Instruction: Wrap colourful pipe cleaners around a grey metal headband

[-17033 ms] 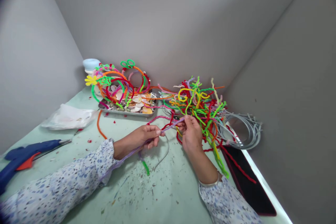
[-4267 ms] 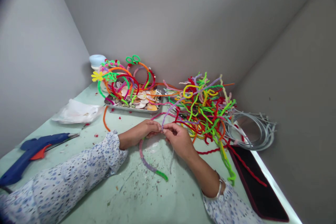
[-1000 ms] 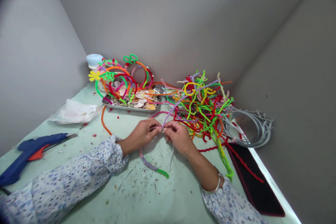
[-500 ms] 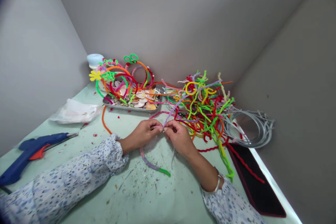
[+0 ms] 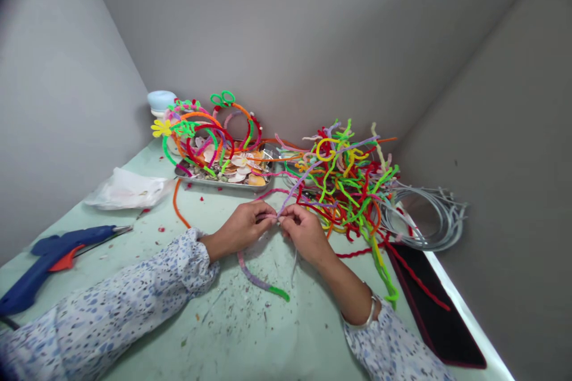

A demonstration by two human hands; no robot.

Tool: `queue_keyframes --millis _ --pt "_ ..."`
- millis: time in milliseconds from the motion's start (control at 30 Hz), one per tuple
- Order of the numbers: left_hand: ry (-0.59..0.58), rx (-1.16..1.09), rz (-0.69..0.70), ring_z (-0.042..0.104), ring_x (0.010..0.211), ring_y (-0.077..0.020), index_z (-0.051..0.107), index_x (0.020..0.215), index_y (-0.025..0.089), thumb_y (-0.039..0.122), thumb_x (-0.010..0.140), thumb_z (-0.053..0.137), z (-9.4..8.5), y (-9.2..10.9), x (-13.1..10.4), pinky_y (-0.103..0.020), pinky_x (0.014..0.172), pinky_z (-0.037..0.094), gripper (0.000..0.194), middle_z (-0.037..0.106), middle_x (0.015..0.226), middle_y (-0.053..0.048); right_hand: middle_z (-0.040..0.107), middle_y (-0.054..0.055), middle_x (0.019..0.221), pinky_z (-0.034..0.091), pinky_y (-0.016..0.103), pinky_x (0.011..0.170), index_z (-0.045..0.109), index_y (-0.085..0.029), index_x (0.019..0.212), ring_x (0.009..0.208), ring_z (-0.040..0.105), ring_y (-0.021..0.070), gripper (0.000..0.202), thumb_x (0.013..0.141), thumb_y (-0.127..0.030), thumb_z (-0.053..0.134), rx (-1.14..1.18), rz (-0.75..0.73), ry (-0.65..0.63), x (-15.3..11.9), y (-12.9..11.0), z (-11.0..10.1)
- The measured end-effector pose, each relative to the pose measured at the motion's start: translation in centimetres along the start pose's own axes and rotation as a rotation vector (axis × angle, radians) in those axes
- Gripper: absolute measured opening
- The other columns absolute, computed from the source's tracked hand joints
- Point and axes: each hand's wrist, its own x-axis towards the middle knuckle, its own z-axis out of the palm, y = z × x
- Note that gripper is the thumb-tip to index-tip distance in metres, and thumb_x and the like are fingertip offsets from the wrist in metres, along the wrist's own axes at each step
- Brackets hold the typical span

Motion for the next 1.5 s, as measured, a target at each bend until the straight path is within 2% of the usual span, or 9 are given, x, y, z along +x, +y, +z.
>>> queue_keyframes --millis 933,1200,1500 --pt "0.003 0.118 0.068 0.057 0.075 -0.0141 0.067 0.088 0.018 0.026 0.083 0.052 -0.18 -0.12 0.09 -0.023 0.066 0.040 0.018 0.066 0.083 -0.003 0.052 -0.005 0.053 0.038 0.025 0.051 0.054 -0.020 0.075 0.050 0.047 0.0126 0.009 0.075 -0.029 0.056 0.000 -0.015 0.001 0.06 0.15 -0.09" --pt "0.074 0.153 0.065 0.057 0.075 -0.0145 0.066 0.089 0.019 0.030 0.082 0.055 -0.18 -0.15 -0.12 -0.024 0.069 0.042 0.017 0.064 0.082 -0.003 0.052 -0.005 0.054 0.038 0.025 0.051 0.053 -0.020 0.077 0.050 0.047 0.0122 0.008 0.076 -0.028 0.055 0.009 -0.012 -0.010 0.07 0.04 -0.11" --pt "0.061 0.111 0.131 0.056 0.074 -0.0136 0.065 0.086 0.017 0.023 0.082 0.053 -0.43 0.41 -0.20 -0.023 0.067 0.040 0.014 0.065 0.081 -0.003 0.054 -0.002 0.062 0.040 0.026 0.055 0.057 -0.020 0.079 0.057 0.050 0.0134 0.013 0.080 -0.033 0.056 -0.093 -0.114 0.047 -0.12 -0.25 -0.09"
